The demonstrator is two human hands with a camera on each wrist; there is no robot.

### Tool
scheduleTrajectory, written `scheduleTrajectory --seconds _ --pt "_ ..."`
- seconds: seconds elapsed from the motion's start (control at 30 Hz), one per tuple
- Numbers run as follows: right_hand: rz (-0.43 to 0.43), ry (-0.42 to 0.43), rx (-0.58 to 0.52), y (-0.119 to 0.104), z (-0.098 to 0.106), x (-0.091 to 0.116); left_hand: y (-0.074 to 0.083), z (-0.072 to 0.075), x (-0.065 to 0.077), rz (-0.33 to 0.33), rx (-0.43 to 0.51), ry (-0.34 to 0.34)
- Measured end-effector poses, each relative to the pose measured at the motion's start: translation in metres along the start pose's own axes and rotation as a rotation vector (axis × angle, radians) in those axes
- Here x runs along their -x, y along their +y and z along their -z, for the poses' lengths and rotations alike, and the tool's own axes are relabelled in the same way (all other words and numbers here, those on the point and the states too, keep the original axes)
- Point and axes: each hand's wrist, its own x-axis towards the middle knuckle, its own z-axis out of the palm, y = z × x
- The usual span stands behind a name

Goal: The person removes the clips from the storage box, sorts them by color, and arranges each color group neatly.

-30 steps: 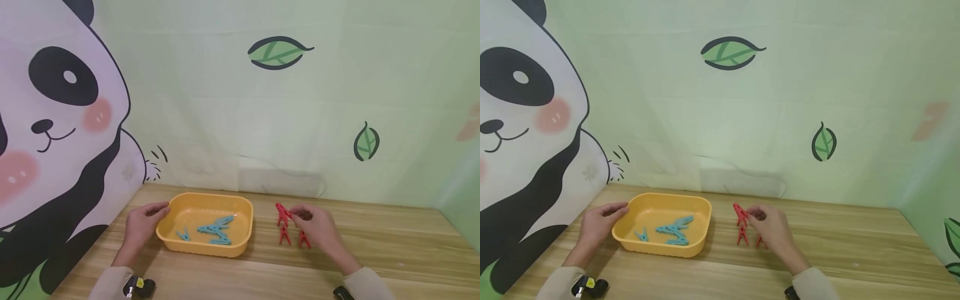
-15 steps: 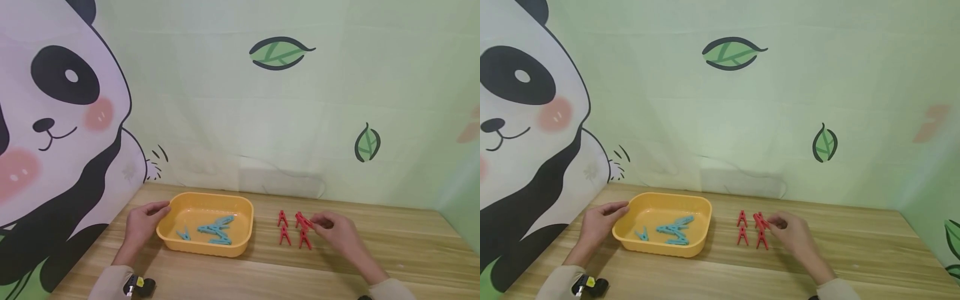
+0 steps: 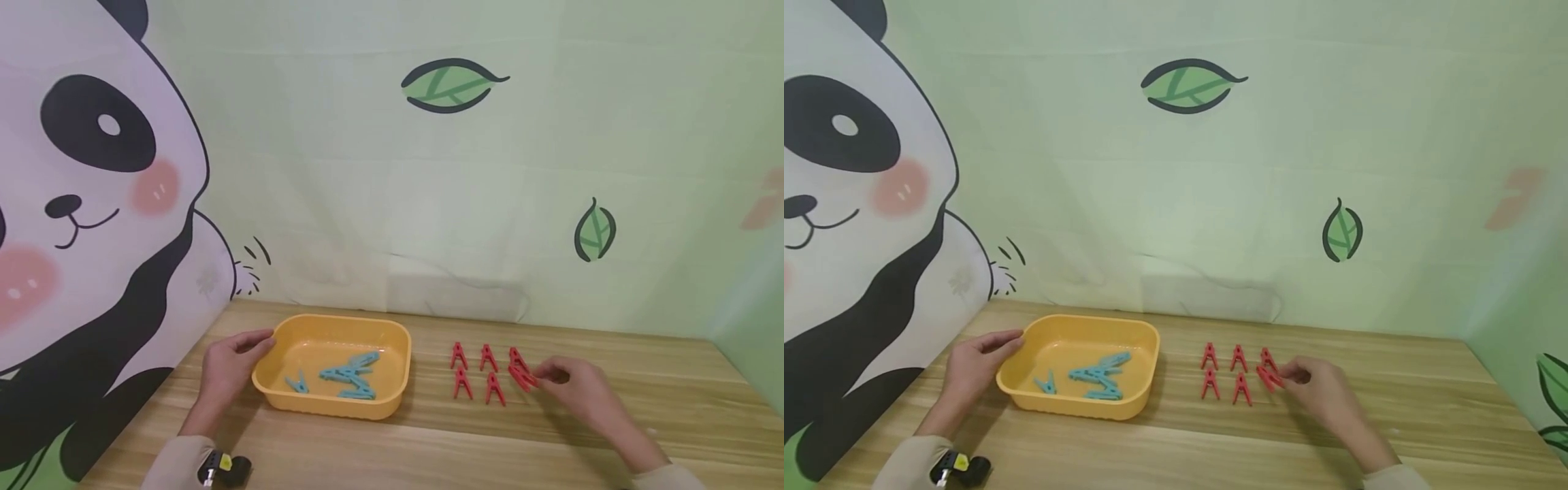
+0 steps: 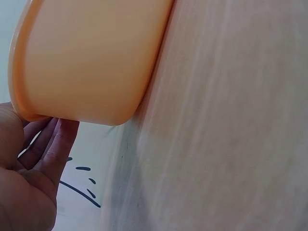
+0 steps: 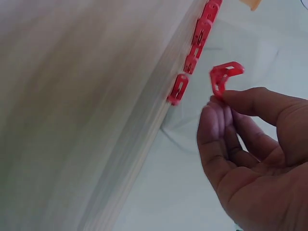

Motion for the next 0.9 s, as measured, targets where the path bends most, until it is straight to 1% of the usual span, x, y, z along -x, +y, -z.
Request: scheduleTrajectory --seconds 0.13,0.27,0.33,0.47,0.67,0.9 --pt "-0.004 -0.004 0.041 0.0051 0.0020 0.0010 -0.0009 -0.0002 -0.0002 0.013 0.005 -0.007" --pt "0.012 -0.001 0.078 0.0063 0.0025 0.0024 -0.0015 -0.0004 0.0008 0.013 0.008 -0.009" --pt "0.013 -0.010 0.093 0.0066 0.0029 0.0033 -0.0014 -0.0007 0.0011 0.006 0.008 -0.007" --pt "-0.016 -0.047 0.103 0.0065 0.0035 0.0048 -0.0012 -0.0013 0.0010 -0.002 0.006 -0.001" --pt "-0.050 -0.108 0.063 0.0076 0.0018 0.0066 -0.0003 -0.0021 0.0005 0.001 0.009 -0.001" --pt "-0.067 -0.125 0.008 0.0083 -0.0022 0.0077 0.0003 -0.0010 0.0003 0.011 0.004 -0.005"
